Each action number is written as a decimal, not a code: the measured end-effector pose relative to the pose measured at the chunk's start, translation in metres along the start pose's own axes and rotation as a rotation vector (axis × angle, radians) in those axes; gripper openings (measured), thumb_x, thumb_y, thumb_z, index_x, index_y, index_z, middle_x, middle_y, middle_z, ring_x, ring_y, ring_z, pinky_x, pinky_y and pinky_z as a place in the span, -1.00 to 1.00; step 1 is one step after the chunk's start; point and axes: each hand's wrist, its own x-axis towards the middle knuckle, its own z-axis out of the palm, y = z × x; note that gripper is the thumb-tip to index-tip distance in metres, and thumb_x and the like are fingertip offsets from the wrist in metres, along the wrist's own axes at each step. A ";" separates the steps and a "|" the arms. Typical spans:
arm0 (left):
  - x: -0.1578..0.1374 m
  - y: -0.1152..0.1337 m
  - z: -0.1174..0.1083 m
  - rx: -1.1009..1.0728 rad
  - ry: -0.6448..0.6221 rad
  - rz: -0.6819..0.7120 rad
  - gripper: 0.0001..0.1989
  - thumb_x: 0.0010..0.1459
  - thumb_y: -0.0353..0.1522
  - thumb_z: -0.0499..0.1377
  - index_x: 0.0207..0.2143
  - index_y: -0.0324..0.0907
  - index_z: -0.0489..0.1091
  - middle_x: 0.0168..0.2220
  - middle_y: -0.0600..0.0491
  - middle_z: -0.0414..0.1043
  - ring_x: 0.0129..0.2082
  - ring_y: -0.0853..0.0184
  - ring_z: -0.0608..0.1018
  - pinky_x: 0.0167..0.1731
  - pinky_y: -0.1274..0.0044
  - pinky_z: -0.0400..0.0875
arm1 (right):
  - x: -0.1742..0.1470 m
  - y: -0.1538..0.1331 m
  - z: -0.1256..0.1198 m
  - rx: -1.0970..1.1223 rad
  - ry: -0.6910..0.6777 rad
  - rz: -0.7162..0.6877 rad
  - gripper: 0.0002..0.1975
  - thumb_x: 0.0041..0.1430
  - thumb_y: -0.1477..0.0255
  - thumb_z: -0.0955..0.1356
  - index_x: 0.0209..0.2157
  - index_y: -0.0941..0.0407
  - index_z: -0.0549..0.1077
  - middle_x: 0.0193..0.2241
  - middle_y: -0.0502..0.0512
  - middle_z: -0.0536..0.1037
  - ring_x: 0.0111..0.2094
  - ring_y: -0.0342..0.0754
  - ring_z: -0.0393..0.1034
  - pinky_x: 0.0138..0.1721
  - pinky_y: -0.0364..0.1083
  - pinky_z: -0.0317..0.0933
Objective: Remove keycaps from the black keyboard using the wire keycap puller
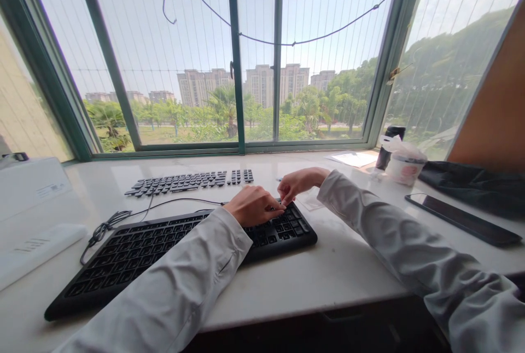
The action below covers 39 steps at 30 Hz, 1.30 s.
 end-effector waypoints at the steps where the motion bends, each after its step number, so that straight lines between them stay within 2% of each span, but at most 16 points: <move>1: 0.000 0.000 0.000 -0.007 -0.002 -0.005 -0.71 0.22 -0.13 0.08 -0.15 0.10 0.56 -0.43 0.05 0.59 -0.42 0.33 0.57 -0.44 0.55 0.20 | 0.000 0.001 0.000 0.000 -0.001 -0.003 -0.44 -0.31 0.03 0.52 -0.42 0.23 0.48 -0.56 -0.04 0.43 -0.44 -0.15 0.29 -0.36 -0.12 0.18; 10: 0.001 0.005 -0.003 -0.057 -0.012 -0.072 -0.72 0.16 -0.16 0.13 -0.20 0.02 0.59 -0.40 0.02 0.60 -0.48 0.37 0.53 -0.48 0.57 0.21 | 0.003 0.004 0.000 0.048 -0.021 -0.016 -0.46 -0.27 0.05 0.52 -0.41 0.24 0.47 -0.52 -0.02 0.47 -0.42 -0.16 0.30 -0.33 -0.12 0.20; 14: 0.004 0.005 0.000 -0.177 -0.043 -0.091 -0.75 0.12 -0.23 0.17 -0.23 -0.05 0.60 -0.40 0.02 0.60 -0.52 0.41 0.50 -0.50 0.60 0.22 | 0.004 0.004 0.000 0.072 -0.033 -0.056 -0.49 -0.22 0.07 0.51 -0.44 0.23 0.44 -0.52 -0.02 0.46 -0.42 -0.16 0.31 -0.33 -0.11 0.21; 20: 0.006 0.005 0.003 -0.320 -0.046 -0.082 -0.76 0.09 -0.31 0.18 -0.24 -0.14 0.61 -0.35 0.02 0.61 -0.45 0.42 0.53 -0.45 0.63 0.27 | 0.005 0.005 0.000 0.094 -0.050 -0.068 -0.51 -0.26 0.10 0.53 -0.48 0.21 0.41 -0.54 -0.04 0.45 -0.43 -0.15 0.31 -0.34 -0.11 0.19; 28: 0.008 0.003 0.006 -0.349 -0.034 -0.066 -0.76 0.07 -0.33 0.18 -0.27 -0.20 0.62 -0.40 0.00 0.60 -0.51 0.44 0.47 -0.49 0.62 0.24 | 0.006 0.006 0.000 0.072 -0.053 -0.096 -0.52 -0.19 0.08 0.50 -0.47 0.20 0.39 -0.53 -0.06 0.44 -0.43 -0.17 0.29 -0.35 -0.13 0.15; 33: 0.008 0.004 0.007 -0.310 -0.031 -0.074 -0.76 0.05 -0.32 0.18 -0.31 -0.18 0.62 -0.48 0.02 0.58 -0.56 0.46 0.41 -0.52 0.61 0.21 | 0.006 0.005 0.001 -0.017 -0.025 -0.092 -0.53 -0.20 0.10 0.51 -0.45 0.21 0.41 -0.50 -0.03 0.46 -0.41 -0.15 0.31 -0.36 -0.14 0.15; 39: 0.008 0.005 0.006 -0.266 -0.013 -0.052 -0.78 0.06 -0.33 0.18 -0.31 -0.14 0.62 -0.45 0.04 0.59 -0.55 0.45 0.46 -0.51 0.62 0.22 | 0.003 -0.001 0.003 0.026 -0.013 -0.069 -0.50 -0.23 0.06 0.51 -0.46 0.21 0.40 -0.50 -0.03 0.45 -0.40 -0.15 0.30 -0.35 -0.13 0.16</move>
